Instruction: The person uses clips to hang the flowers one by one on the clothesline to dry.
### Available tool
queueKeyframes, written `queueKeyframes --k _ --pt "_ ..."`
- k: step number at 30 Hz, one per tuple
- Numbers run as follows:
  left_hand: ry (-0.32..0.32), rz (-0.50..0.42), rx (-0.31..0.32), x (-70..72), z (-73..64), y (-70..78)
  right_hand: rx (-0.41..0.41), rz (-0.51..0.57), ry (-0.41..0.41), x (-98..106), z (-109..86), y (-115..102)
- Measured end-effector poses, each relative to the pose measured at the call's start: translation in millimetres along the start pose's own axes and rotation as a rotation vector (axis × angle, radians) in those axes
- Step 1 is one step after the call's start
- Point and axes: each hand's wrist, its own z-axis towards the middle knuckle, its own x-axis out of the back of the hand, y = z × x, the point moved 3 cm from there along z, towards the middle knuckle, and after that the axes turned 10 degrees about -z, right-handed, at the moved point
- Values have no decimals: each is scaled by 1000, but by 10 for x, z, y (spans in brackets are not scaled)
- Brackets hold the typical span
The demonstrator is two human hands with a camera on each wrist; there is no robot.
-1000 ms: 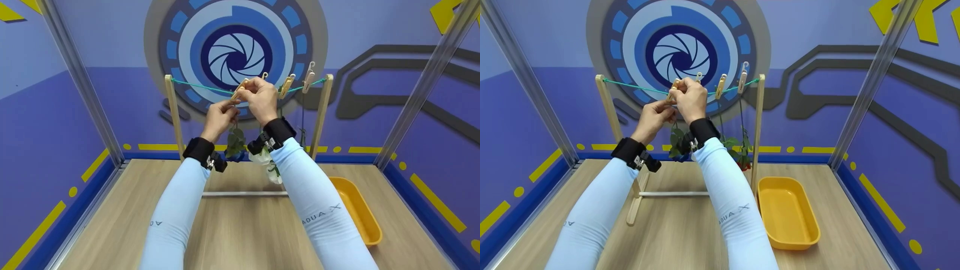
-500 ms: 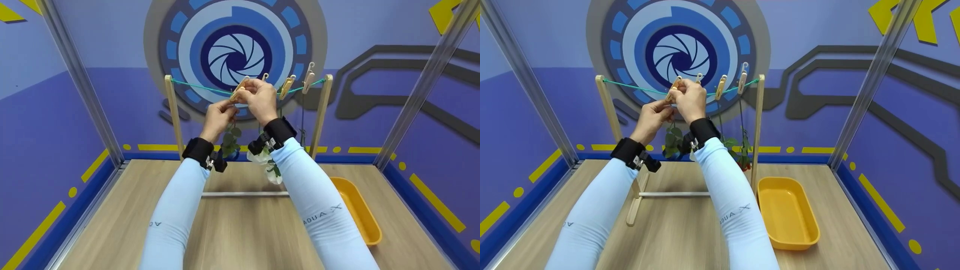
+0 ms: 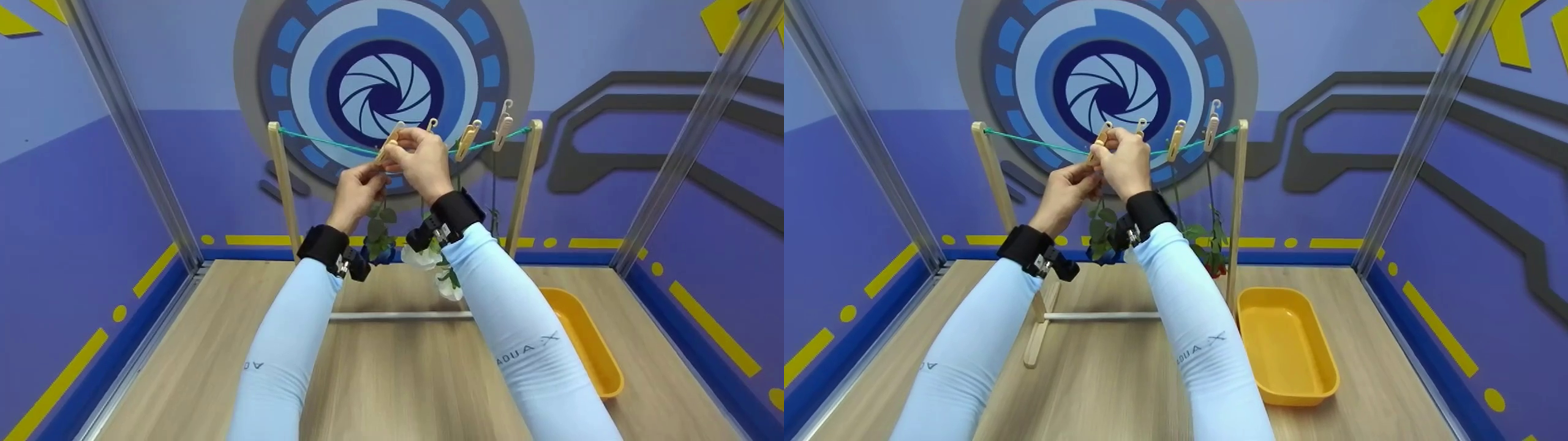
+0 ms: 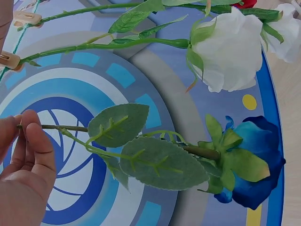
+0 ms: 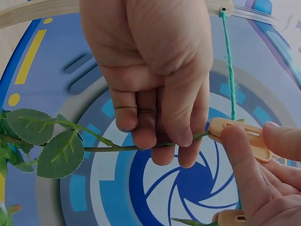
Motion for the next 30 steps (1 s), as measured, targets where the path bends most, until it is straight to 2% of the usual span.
queueKeyframes --k 5,10,18,23,30 --pt "-20 21 -5 -10 -21 9 -1 32 -15 23 -11 -13" --pt "-34 39 3 -8 -46 3 23 -29 -28 76 -60 -35" --pt "-60 174 19 48 -143 -23 104 -58 -49 248 -266 -6" --pt "-97 269 -49 139 -301 -63 173 -87 -56 377 -502 142" --pt "-82 441 -135 304 -628 -173 287 -256 -44 561 -894 480"
